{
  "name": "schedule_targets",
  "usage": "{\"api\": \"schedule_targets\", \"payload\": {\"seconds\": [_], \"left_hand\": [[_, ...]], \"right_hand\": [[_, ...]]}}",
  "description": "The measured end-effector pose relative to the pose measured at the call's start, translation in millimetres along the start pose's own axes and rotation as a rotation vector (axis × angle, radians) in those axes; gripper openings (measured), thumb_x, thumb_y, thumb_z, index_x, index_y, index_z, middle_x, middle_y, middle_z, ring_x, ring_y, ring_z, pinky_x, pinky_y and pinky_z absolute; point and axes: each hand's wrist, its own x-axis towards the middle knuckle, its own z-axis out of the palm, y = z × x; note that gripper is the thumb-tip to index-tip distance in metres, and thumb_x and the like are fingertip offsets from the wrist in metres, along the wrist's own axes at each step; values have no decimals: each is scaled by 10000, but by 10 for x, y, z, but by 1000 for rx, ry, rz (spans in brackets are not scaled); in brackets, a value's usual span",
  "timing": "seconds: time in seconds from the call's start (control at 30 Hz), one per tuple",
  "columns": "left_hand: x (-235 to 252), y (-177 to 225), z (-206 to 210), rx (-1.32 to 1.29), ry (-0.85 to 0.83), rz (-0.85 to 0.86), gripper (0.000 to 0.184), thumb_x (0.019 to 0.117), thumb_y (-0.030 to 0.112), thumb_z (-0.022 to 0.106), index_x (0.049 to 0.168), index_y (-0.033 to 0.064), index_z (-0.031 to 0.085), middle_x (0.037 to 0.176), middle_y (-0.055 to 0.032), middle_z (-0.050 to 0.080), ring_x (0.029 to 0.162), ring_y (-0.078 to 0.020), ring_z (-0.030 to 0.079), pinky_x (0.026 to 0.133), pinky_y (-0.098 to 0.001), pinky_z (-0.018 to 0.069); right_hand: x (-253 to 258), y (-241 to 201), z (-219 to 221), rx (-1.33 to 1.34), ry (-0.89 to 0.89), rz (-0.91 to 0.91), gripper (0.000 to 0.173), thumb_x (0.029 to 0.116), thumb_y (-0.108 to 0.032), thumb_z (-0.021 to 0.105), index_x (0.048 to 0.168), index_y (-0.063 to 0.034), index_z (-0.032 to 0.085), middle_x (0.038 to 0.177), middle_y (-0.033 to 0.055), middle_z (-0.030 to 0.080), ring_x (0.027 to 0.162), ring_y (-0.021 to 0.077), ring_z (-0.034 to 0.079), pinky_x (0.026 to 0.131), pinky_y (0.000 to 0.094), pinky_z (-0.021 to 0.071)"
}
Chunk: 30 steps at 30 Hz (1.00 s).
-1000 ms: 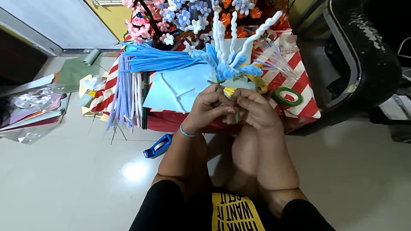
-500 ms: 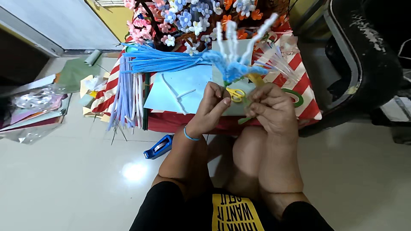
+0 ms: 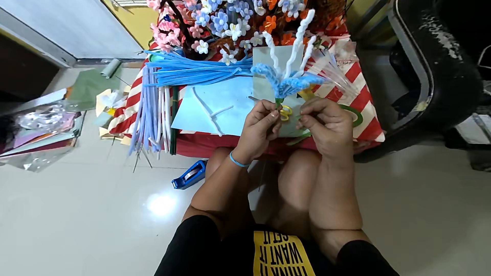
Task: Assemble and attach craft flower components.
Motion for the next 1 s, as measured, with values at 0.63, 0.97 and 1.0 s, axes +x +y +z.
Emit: {"api": "schedule_targets", "payload": {"seconds": [0.63,0.97,1.0], "left_hand": [[-21,-175,65,211,93,149,139,1023,17,487,1055,98,595,723,29,570,499,12,438,469,-128,390],[-16,-206,47,273,49,190,152,1033,89,438,1013,122,585,657,53,493,488,6,408,462,-136,363],[-15,-205,48,272,49,189,147,1046,113,443,1008,125,584,647,55,480,485,5,403,460,-138,360]], "right_hand": [[-2,142,242,-395,201,-232,83,906,-6,719,931,11,642,922,61,674,849,45,657,752,174,564],[-4,110,272,-634,238,-268,99,909,-38,724,876,28,660,865,117,690,824,96,662,766,193,547],[-1,107,272,-651,234,-277,101,911,-40,722,871,28,660,857,121,689,818,108,661,760,201,547]]}}
